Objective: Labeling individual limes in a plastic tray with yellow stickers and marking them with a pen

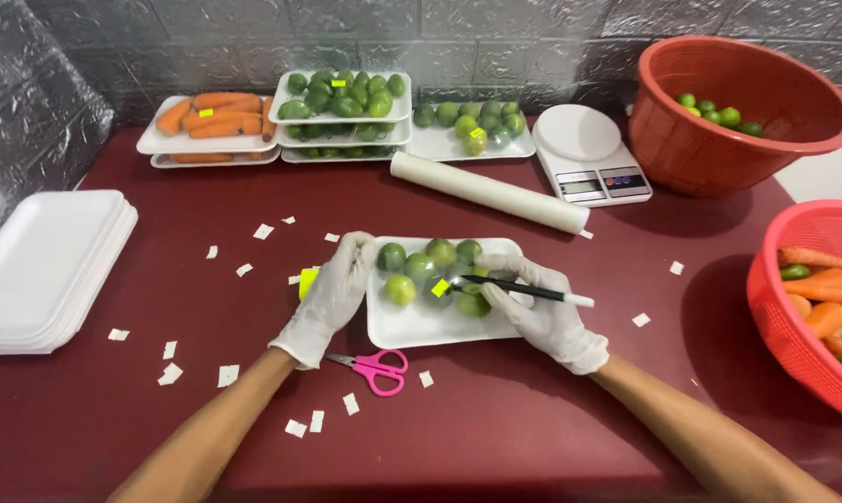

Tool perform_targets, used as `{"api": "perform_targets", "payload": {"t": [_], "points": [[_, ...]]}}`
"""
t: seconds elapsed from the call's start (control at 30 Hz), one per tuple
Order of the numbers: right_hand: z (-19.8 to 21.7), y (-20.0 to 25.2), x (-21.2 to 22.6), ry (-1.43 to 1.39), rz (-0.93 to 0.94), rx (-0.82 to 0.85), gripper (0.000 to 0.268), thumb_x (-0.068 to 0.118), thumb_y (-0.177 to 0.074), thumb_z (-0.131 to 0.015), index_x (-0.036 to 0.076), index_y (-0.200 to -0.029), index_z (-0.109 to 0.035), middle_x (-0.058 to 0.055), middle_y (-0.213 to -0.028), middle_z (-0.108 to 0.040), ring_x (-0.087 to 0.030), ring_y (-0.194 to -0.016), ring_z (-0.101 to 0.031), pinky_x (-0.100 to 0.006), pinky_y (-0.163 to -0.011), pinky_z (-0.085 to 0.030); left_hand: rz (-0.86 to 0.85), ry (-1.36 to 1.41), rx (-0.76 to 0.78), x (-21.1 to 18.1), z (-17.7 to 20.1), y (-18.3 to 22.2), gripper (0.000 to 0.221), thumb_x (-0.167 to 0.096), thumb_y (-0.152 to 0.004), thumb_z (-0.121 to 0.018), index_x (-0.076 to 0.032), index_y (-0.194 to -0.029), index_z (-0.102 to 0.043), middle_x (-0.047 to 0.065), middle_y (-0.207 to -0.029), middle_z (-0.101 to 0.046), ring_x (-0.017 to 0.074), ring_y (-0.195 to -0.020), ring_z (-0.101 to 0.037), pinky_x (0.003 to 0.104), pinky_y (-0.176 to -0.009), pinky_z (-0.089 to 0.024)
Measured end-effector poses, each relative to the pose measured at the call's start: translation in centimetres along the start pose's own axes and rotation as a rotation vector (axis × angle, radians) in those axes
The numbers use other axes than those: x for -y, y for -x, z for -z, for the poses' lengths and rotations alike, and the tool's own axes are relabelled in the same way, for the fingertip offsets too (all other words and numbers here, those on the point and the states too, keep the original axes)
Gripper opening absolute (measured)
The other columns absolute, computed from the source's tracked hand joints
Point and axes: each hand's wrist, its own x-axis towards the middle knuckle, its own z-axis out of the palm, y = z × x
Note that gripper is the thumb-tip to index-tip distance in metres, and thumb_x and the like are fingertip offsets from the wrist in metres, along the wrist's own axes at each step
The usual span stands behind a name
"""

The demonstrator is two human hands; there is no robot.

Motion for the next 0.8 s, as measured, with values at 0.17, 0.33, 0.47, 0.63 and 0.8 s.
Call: {"api": "perform_targets", "payload": {"t": [0.17, 0.33, 0.47, 0.63, 0.8], "points": [[0.5, 0.4, -0.5, -0.029, 0.099, 0.010, 0.013, 0.010, -0.086, -0.080, 0.006, -0.099, -0.082, -0.013, -0.089, -0.080, -0.026, -0.085, -0.078, -0.037, -0.081, -0.059, 0.062, 0.207, -0.003, -3.4, 0.0, 2.5, 0.039, -0.049, -0.105, -0.037, -0.031, -0.136, -0.052, 0.014, -0.123, -0.074, 0.0329, -0.125, -0.065, 0.051, -0.115, -0.044], [0.6, 0.3, -1.4, 0.000, 0.185, 0.025, 0.013, 0.014, -0.085, -0.081, 0.008, -0.096, -0.083, -0.009, -0.088, -0.079, -0.024, -0.080, -0.077, -0.033, -0.078, -0.060, 0.071, 0.239, -0.047, -0.1, -1.8, 1.0, 0.042, -0.047, -0.106, -0.040, -0.019, -0.134, -0.053, 0.018, -0.116, -0.075, 0.0315, -0.121, -0.067, 0.051, -0.109, -0.047], [0.5, 0.5, -1.5, 0.009, 0.213, -0.007, 0.014, 0.013, -0.083, -0.083, 0.006, -0.095, -0.082, -0.007, -0.085, -0.077, -0.022, -0.078, -0.075, -0.031, -0.077, -0.060, 0.068, 0.235, -0.025, -3.4, -0.5, 2.4, 0.050, -0.049, -0.106, -0.037, -0.016, -0.136, -0.059, 0.021, -0.120, -0.074, 0.0335, -0.126, -0.065, 0.053, -0.110, -0.047], [0.6, 0.2, 0.0, 0.019, 0.229, 0.008, 0.012, 0.010, -0.087, -0.077, 0.006, -0.097, -0.082, -0.009, -0.084, -0.076, -0.026, -0.075, -0.075, -0.034, -0.072, -0.060, -0.050, 0.366, -0.009, -0.1, -2.1, 1.3, 0.043, -0.045, -0.108, -0.034, -0.017, -0.133, -0.057, 0.017, -0.116, -0.070, 0.0262, -0.118, -0.064, 0.051, -0.109, -0.048], [0.7, 0.9, 0.5, -0.001, 0.079, -0.035, 0.025, 0.003, -0.073, -0.087, 0.007, -0.097, -0.082, -0.008, -0.083, -0.078, -0.020, -0.072, -0.076, -0.032, -0.069, -0.063, -0.081, 0.478, 0.073, -1.7, -2.6, 2.9, 0.048, -0.042, -0.108, -0.026, -0.019, -0.146, -0.045, 0.017, -0.124, -0.063, 0.0237, -0.122, -0.058, 0.049, -0.113, -0.045]]}}
